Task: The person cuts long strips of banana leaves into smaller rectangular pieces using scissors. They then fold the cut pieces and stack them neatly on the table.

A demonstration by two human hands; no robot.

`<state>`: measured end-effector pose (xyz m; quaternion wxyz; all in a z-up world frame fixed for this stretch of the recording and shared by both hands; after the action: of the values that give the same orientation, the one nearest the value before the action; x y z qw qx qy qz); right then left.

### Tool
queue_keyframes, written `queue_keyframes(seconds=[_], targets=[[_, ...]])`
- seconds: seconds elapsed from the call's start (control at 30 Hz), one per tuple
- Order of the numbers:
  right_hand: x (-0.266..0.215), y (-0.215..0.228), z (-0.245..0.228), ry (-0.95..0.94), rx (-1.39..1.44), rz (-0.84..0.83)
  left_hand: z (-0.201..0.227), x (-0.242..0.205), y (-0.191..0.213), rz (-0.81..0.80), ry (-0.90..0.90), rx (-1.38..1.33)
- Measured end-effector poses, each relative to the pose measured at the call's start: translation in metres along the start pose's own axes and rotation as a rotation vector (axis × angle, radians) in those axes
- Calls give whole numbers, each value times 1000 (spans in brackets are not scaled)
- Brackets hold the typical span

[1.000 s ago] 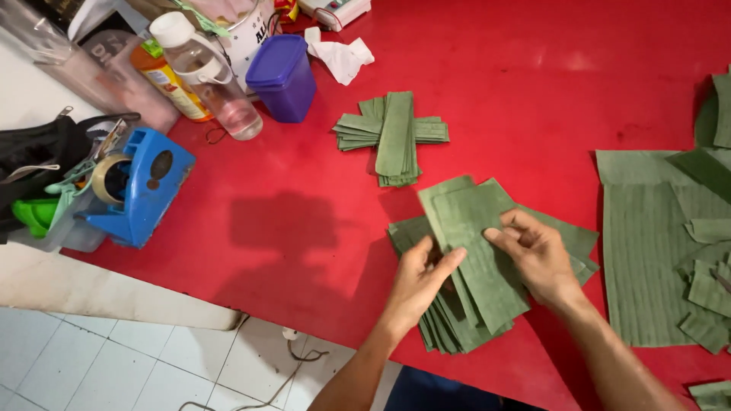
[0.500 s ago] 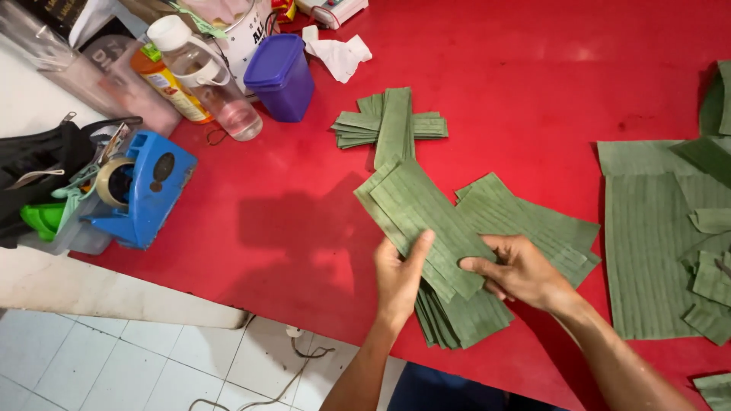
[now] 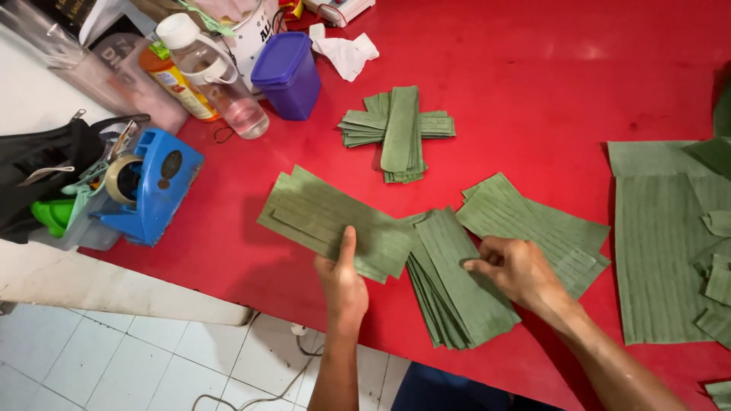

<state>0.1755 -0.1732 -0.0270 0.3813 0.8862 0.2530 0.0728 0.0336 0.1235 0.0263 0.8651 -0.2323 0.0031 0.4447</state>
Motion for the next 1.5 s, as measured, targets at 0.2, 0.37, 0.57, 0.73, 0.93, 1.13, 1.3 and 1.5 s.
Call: queue_keyframes(seconds=[0.2, 0.37, 0.57, 0.73, 0.93, 1.13, 1.3, 1.5], targets=[[-5, 36, -21, 68, 129, 138, -2, 0, 3, 32, 25, 143], [-1, 55, -12, 147, 332, 266, -34, 9, 0, -22, 143, 195], [-5, 56, -30, 210, 516, 287, -66, -10, -27, -145, 239, 287], [-14, 53, -62, 269, 440, 273, -58, -44, -53, -75, 516, 296], [-10, 46, -53, 342, 508, 62, -72, -26, -68, -120, 358, 79], [-19, 32, -49, 206, 653, -330, -77, -13, -51, -26, 366, -170], [-9, 39, -46, 290, 567, -134, -68, -44, -70, -94, 598, -7], [-22, 12, -55, 126, 760, -312, -102, -2, -46, -79, 243, -141]])
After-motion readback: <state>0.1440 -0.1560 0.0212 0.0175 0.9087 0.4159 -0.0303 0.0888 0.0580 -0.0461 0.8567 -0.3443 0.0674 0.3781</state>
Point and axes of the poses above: each hand's wrist, its own x-axis towards the middle knuckle, its own y-axis out of the back of the hand, z = x × y, the point moved 10 cm from there along x, towards the middle knuckle, and after that the axes turned 12 degrees about y, right-handed, at the moved point
